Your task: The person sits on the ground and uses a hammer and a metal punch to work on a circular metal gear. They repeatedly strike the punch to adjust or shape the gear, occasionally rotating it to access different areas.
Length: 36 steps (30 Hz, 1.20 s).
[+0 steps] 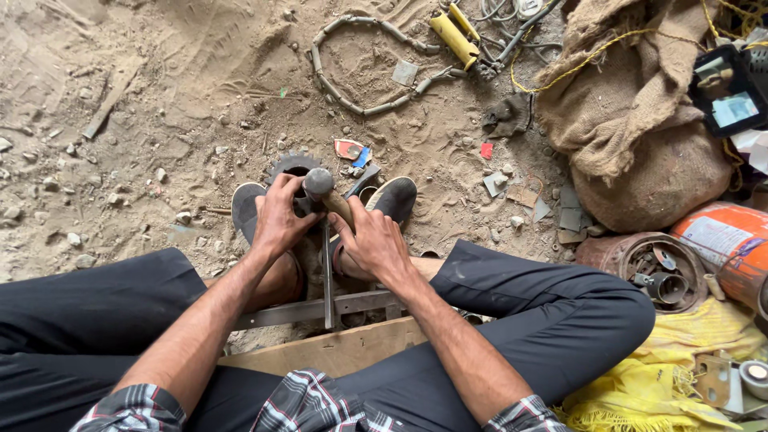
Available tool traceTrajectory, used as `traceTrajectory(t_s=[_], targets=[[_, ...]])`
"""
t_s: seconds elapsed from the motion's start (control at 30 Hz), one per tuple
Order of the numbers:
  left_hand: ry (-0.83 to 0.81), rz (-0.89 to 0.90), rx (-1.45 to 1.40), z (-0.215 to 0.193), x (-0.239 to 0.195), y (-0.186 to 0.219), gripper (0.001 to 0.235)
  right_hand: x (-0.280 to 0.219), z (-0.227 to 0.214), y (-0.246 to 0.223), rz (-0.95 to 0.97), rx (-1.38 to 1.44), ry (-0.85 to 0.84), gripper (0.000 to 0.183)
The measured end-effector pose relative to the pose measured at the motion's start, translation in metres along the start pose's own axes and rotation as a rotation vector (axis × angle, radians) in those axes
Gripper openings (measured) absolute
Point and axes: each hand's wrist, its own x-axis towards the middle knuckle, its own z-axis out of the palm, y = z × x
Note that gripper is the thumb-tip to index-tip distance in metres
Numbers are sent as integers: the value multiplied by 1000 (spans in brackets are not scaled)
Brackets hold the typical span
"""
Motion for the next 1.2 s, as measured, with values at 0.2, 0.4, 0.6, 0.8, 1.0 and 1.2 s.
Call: traceTrajectory(t_s=[0.2, 0.4, 0.6, 0.8, 1.0, 1.2], targets=[[259, -253, 147, -17, 12, 1, 61, -9, 2, 5, 26, 54, -62, 41], [525, -164, -146, -69, 31, 46, 55, 1, 20, 15, 2, 9, -91, 40], [265, -91, -379, -73, -1, 119, 56, 4, 31, 29, 14, -43, -107, 40], [282, 320, -60, -50, -5, 148, 61, 11, 30, 29, -119, -28, -151, 32], [248, 248, -83, -43, -9, 154, 64, 7, 18, 21, -261, -98, -149, 48], [225, 82, -86, -42, -6, 146, 61, 12, 18, 20, -83, -95, -280, 27]])
